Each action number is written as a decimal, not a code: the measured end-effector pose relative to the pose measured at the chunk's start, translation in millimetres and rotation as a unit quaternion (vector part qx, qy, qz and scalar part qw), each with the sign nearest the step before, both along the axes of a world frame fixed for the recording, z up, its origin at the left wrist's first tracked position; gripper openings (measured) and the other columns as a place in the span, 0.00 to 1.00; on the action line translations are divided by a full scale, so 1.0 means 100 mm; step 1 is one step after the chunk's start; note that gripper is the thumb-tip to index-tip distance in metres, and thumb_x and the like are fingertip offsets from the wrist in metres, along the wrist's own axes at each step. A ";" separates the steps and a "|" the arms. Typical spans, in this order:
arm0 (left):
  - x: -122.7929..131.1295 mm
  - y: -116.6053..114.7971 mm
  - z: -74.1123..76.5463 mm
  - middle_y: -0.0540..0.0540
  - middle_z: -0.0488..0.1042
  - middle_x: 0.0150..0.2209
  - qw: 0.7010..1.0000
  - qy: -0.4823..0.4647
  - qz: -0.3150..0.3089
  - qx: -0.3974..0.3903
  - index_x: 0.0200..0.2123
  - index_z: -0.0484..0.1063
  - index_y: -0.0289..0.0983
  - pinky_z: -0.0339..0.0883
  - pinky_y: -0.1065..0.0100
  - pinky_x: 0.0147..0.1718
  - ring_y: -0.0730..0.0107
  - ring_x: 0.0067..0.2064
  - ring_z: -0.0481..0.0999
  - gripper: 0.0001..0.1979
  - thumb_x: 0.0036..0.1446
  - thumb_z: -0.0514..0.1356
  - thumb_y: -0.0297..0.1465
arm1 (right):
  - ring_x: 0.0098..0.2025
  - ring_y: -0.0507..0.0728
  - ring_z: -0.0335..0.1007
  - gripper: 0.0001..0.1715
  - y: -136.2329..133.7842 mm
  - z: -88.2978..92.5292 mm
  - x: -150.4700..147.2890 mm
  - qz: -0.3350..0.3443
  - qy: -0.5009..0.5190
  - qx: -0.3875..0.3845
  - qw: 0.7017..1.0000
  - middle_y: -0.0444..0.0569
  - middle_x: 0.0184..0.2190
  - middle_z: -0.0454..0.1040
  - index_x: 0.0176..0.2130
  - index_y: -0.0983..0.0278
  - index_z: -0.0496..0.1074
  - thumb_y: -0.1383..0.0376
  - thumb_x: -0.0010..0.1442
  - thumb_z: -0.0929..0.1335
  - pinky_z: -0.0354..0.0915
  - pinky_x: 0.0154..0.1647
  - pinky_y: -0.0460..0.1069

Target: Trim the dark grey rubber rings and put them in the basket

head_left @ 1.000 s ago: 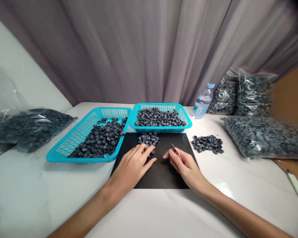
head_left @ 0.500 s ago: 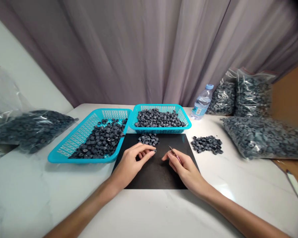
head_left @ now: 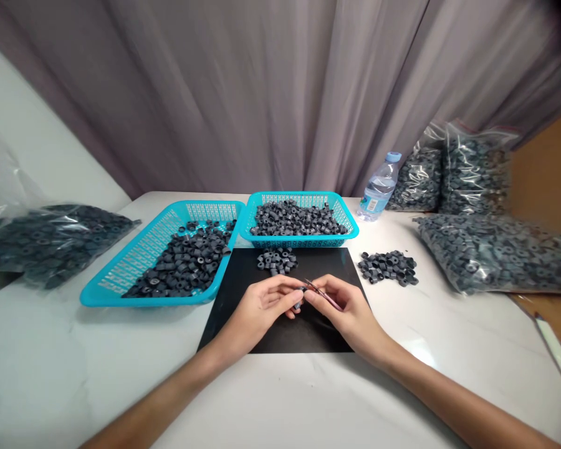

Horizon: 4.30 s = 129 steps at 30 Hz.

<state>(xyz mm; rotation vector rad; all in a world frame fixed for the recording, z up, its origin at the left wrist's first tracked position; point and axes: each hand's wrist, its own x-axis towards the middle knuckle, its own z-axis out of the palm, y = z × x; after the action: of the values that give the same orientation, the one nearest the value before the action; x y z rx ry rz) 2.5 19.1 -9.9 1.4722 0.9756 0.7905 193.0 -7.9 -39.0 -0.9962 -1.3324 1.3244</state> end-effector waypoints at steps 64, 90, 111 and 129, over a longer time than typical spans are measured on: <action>-0.13 0.00 0.07 0.41 0.84 0.45 0.990 -0.022 0.046 -0.135 0.46 0.80 0.35 0.73 0.59 0.57 0.56 0.51 0.83 0.15 0.59 0.67 0.38 | 0.31 0.52 0.58 0.15 0.03 -0.06 0.06 0.013 -0.041 0.002 0.999 0.41 0.28 0.66 0.38 0.62 0.73 0.54 0.63 0.73 0.56 0.35 0.48; -0.19 0.02 0.13 0.51 0.84 0.42 0.977 0.128 0.059 0.158 0.41 0.77 0.41 0.77 0.68 0.50 0.67 0.44 0.84 0.07 0.59 0.66 0.34 | 0.29 0.53 0.63 0.15 0.20 -0.11 0.29 0.028 -0.249 0.040 0.967 0.43 0.28 0.70 0.37 0.62 0.73 0.53 0.66 0.67 0.61 0.31 0.47; -0.74 0.31 0.39 0.45 0.81 0.45 0.772 0.410 0.317 0.368 0.44 0.75 0.45 0.70 0.54 0.48 0.49 0.47 0.80 0.08 0.65 0.59 0.39 | 0.30 0.54 0.68 0.11 0.18 -0.12 0.28 0.051 -0.276 0.071 0.957 0.44 0.29 0.75 0.35 0.60 0.72 0.56 0.66 0.68 0.64 0.34 0.47; 0.00 -0.17 0.04 0.52 0.80 0.36 0.963 0.158 0.027 0.218 0.39 0.77 0.41 0.73 0.70 0.42 0.69 0.39 0.80 0.04 0.61 0.66 0.33 | 0.33 0.53 0.62 0.20 -0.04 0.00 -0.03 0.006 -0.033 -0.007 0.999 0.43 0.30 0.68 0.34 0.62 0.68 0.49 0.64 0.70 0.59 0.35 0.47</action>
<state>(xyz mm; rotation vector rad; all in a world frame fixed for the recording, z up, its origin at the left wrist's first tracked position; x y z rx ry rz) 2.0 1.9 -6.1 2.0068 1.1296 0.8628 190.2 -11.4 -38.7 -1.0501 -1.3819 1.3209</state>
